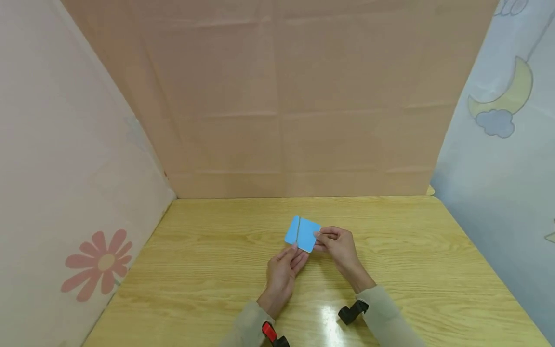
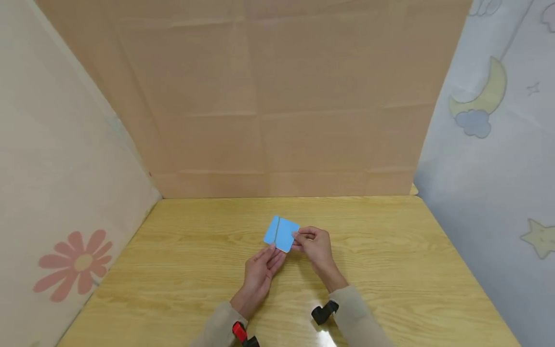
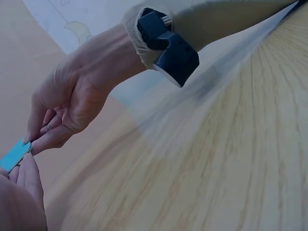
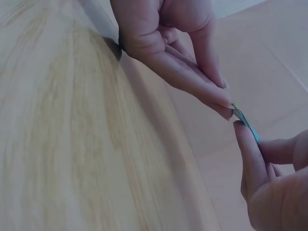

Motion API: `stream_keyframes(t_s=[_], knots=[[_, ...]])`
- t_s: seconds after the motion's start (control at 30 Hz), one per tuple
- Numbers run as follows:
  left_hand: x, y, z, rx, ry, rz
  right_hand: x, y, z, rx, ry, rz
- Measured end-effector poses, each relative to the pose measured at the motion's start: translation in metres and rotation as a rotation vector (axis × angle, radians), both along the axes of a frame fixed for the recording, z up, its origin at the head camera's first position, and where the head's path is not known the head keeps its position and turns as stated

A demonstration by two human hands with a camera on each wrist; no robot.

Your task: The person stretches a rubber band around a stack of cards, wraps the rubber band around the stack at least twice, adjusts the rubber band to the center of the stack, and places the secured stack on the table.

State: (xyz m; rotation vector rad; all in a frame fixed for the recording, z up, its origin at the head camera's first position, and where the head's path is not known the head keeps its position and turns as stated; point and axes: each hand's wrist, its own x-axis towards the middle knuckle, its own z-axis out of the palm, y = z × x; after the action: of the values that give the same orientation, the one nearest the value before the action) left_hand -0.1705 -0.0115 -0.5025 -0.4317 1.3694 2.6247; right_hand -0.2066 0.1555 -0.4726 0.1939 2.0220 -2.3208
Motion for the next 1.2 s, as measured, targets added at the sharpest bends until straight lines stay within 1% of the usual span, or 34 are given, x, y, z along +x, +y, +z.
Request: stream_keyframes(t_s=[0.1, 0.27, 0.37, 0.43, 0.6, 0.73, 0.87, 1.0, 1.2], knots=[[0.001, 0.005, 0.002, 0.005, -0.003, -0.001, 0.0, -0.002, 0.001, 0.012, -0.003, -0.008], [-0.001, 0.01, 0.005, 0.01, 0.015, 0.002, -0.003, -0.002, 0.005, 0.041, 0.017, -0.001], [-0.003, 0.01, 0.006, 0.001, 0.018, -0.019, -0.005, 0.001, 0.007, 0.06, 0.023, 0.001], [-0.003, 0.008, 0.006, -0.012, 0.015, -0.041, -0.004, 0.003, 0.007, 0.059, 0.009, 0.015], [-0.003, -0.002, 0.004, -0.061, 0.022, -0.129, -0.002, 0.009, 0.005, 0.041, -0.024, 0.048], [-0.006, -0.013, 0.003, -0.104, 0.044, -0.216, -0.002, 0.015, 0.004, 0.036, -0.022, 0.054], [-0.01, -0.024, 0.004, -0.151, 0.061, -0.276, -0.002, 0.019, 0.004, 0.045, -0.008, 0.085], [-0.013, -0.033, 0.005, -0.196, 0.068, -0.292, -0.001, 0.021, 0.002, 0.048, -0.021, 0.113], [-0.023, -0.045, 0.004, -0.273, 0.056, -0.279, 0.002, 0.024, 0.0, 0.06, -0.032, 0.154]])
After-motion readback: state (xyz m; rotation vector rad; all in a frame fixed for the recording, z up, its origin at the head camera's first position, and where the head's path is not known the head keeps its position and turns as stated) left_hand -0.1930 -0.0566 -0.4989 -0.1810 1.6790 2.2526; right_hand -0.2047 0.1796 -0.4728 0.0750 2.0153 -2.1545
